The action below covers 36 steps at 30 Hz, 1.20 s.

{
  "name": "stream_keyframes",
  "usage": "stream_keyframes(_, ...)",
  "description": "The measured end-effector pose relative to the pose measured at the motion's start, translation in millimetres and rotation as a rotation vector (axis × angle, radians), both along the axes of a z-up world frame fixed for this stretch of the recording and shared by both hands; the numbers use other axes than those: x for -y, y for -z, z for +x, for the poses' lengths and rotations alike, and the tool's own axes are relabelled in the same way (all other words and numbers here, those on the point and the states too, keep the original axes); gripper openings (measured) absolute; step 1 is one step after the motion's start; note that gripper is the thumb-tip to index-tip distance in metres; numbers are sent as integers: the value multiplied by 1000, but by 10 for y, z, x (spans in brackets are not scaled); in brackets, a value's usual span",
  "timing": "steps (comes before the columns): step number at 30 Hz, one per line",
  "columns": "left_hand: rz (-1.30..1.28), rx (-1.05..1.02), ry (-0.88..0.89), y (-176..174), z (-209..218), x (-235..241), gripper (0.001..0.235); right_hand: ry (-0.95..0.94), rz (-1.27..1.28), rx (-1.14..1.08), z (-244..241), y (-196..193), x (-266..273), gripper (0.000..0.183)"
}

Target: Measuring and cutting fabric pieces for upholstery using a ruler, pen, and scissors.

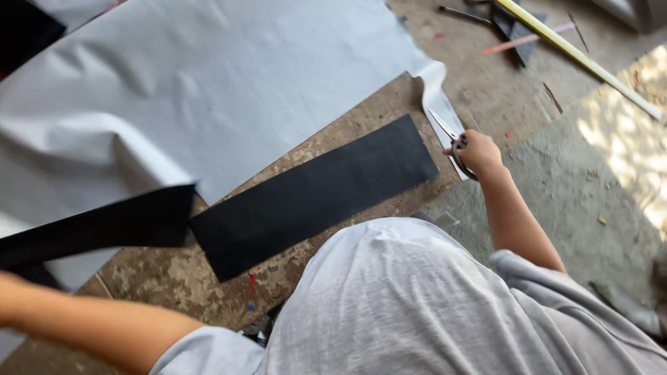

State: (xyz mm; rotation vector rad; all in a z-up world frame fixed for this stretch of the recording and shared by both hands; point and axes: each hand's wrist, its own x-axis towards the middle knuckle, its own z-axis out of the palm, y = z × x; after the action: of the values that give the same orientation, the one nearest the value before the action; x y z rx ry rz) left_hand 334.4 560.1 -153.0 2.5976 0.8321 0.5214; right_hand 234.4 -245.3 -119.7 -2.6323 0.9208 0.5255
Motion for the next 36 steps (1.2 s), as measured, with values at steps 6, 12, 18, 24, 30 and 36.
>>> stream_keyframes(6,159,190,369,-408,390,364,35,-15,-19,82,180,341,340,65)
stream_keyframes(12,159,346,662,675,304,1456,58,-107,-165,162,417,1127,1399,42)
stream_keyframes(18,-112,-18,786,1180,-873,3920,31,-219,-313,136,806,1298,2304,34)
stream_keyframes(24,-48,-218,1021,1379,-1390,5360,44,-469,-214,516,2179,1301,2733,28)
stream_keyframes(30,121,-376,956,1115,-1423,6204,75,-634,-119,509,3076,1715,2918,48)
stream_keyframes(36,46,-468,826,1086,-1539,6525,96,-768,-245,517,3213,2120,3005,26)
